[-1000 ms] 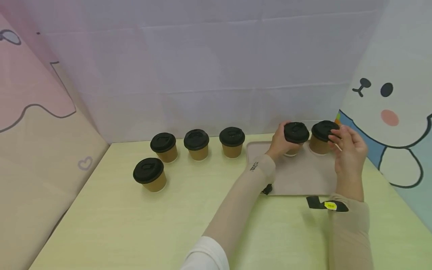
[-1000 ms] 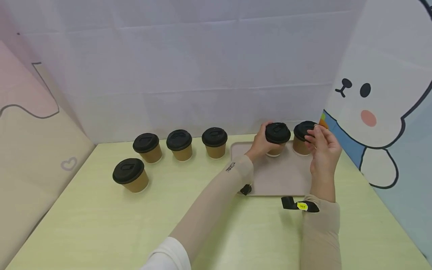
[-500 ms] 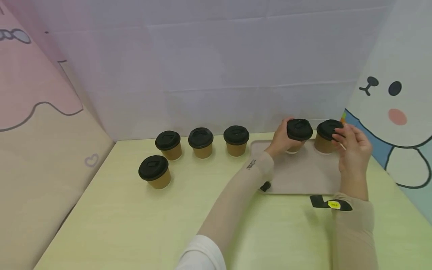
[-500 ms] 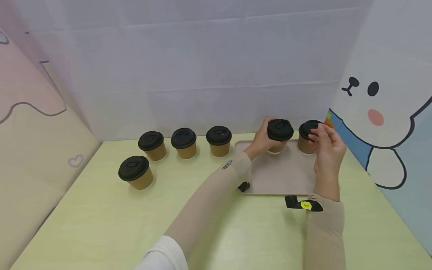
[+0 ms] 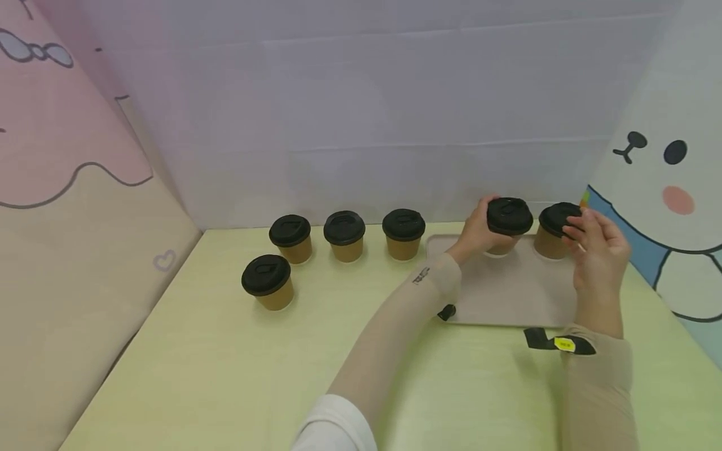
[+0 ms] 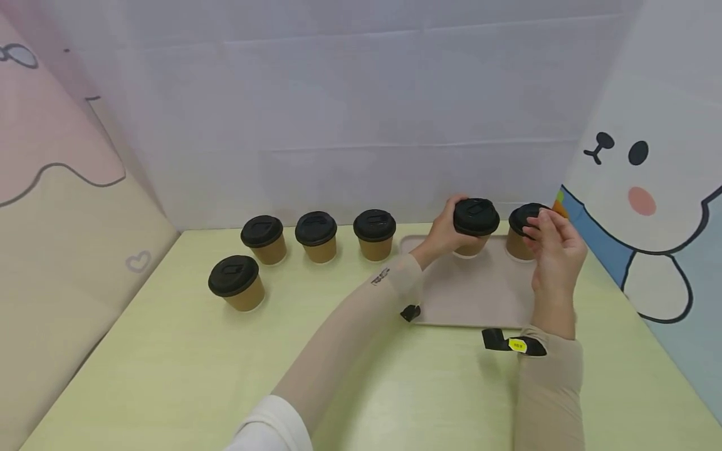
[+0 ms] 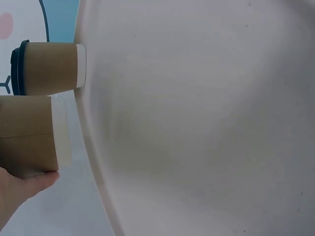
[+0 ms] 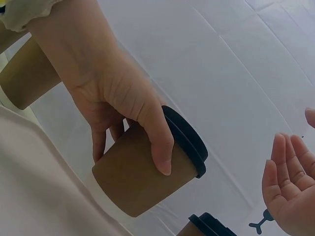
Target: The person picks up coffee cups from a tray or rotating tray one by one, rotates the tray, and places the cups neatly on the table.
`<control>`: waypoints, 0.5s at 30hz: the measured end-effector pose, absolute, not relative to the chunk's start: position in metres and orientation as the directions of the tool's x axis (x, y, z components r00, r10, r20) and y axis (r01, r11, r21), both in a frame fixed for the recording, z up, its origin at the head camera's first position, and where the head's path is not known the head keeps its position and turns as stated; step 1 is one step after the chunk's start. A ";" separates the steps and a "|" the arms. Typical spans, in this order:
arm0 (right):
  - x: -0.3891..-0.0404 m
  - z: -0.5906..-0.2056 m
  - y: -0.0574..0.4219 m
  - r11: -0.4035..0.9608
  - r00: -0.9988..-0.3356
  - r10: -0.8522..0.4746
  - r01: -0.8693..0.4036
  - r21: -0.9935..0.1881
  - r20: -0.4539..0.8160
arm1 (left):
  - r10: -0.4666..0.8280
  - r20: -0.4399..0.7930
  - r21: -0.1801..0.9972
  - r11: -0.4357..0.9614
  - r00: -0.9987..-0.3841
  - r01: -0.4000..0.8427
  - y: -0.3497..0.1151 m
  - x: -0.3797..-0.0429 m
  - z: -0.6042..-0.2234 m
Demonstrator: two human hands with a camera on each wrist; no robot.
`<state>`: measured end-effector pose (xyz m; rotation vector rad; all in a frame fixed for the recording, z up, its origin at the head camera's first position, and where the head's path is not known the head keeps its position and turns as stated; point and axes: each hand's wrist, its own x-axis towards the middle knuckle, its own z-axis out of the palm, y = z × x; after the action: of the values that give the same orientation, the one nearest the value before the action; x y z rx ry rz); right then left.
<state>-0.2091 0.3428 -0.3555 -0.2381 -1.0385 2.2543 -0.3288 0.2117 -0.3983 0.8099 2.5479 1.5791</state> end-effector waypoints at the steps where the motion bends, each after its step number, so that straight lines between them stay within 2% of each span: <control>1: -0.210 -0.355 0.343 -0.485 -0.781 0.617 -0.474 -0.735 0.097 | 0.446 0.238 0.844 0.345 -0.863 0.411 0.212 -0.329 -0.398; 15: -0.209 -0.357 0.346 -0.537 -0.797 0.603 -0.438 -0.721 0.035 | 0.463 0.262 0.830 0.340 -0.847 0.443 0.214 -0.326 -0.400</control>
<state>-0.2089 0.3462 -0.3574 -0.2918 -1.0011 2.3092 -0.3263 0.2141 -0.4005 0.8634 2.5555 1.5712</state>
